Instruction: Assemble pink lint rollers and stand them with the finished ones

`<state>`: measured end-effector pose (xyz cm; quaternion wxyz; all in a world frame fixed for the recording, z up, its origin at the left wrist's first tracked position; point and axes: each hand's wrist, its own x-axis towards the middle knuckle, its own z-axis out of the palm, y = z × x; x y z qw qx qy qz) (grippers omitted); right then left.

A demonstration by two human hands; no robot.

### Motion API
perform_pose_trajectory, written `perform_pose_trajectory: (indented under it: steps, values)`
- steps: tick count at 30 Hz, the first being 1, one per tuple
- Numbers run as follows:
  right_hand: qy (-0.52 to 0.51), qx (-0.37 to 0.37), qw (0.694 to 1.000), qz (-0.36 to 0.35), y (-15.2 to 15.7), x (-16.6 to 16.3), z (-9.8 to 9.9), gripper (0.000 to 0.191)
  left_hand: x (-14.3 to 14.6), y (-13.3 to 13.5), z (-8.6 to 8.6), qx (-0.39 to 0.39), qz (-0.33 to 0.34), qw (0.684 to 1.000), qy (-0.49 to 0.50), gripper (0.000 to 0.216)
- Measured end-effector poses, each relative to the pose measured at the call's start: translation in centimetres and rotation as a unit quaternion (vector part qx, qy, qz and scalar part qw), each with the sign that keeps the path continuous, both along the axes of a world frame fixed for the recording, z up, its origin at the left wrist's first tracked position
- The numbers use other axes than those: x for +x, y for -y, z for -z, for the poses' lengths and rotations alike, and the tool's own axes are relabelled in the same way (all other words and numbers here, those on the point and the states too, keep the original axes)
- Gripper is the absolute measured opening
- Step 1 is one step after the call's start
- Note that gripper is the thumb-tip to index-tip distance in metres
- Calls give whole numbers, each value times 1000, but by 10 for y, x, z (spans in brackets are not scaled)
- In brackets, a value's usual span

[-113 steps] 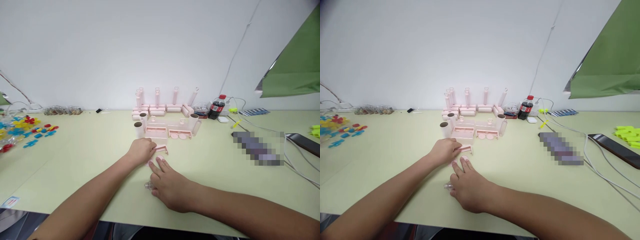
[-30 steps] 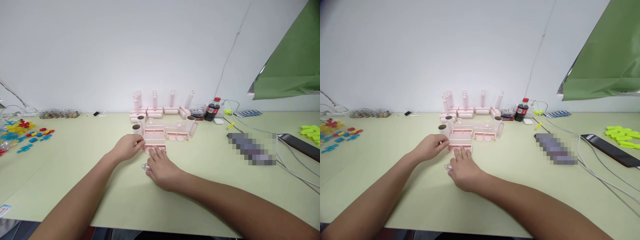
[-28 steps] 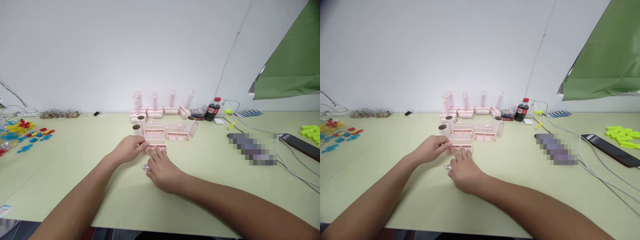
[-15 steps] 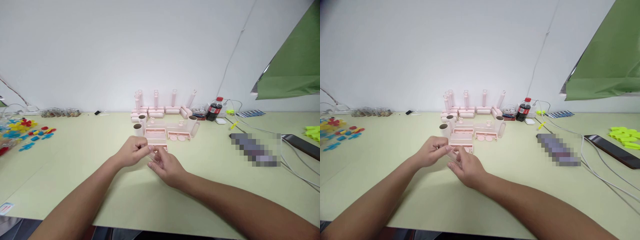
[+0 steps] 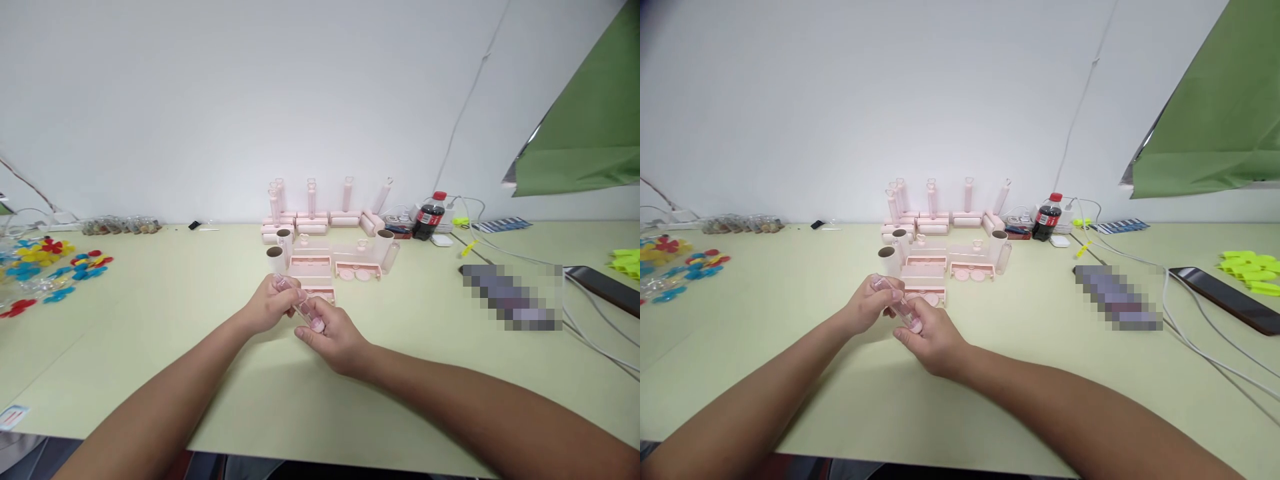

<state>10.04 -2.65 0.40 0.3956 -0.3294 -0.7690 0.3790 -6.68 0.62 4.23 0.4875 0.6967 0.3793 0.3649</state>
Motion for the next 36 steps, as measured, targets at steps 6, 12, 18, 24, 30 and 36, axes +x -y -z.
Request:
perform_pose_trajectory:
  steps: [6, 12, 18, 24, 30, 36]
  values:
    - [102, 17, 995, -16, 2, 3, 2, 26, -7, -8, -17, 0, -145, 976, 165, 40]
    - [55, -73, 996, -15, 1, 5, 1, 16, -55, -26, -36, 111, -234, 964, -60, 28]
    - [74, -86, 993, 22, -1, 6, -2, 10, -56, -37, -10, 102, -210, 911, -340, 34]
    - [41, -85, 996, 4, -10, 6, -1, 27, -49, -38, -3, 123, -215, 877, -411, 31]
    - [122, 38, 990, 52, -15, 11, -11, 36, -45, -39, -3, 120, -217, 860, -446, 33]
    - [273, 357, 887, -107, 26, -34, -14, 36, -41, -40, -3, 114, -234, 849, -460, 32]
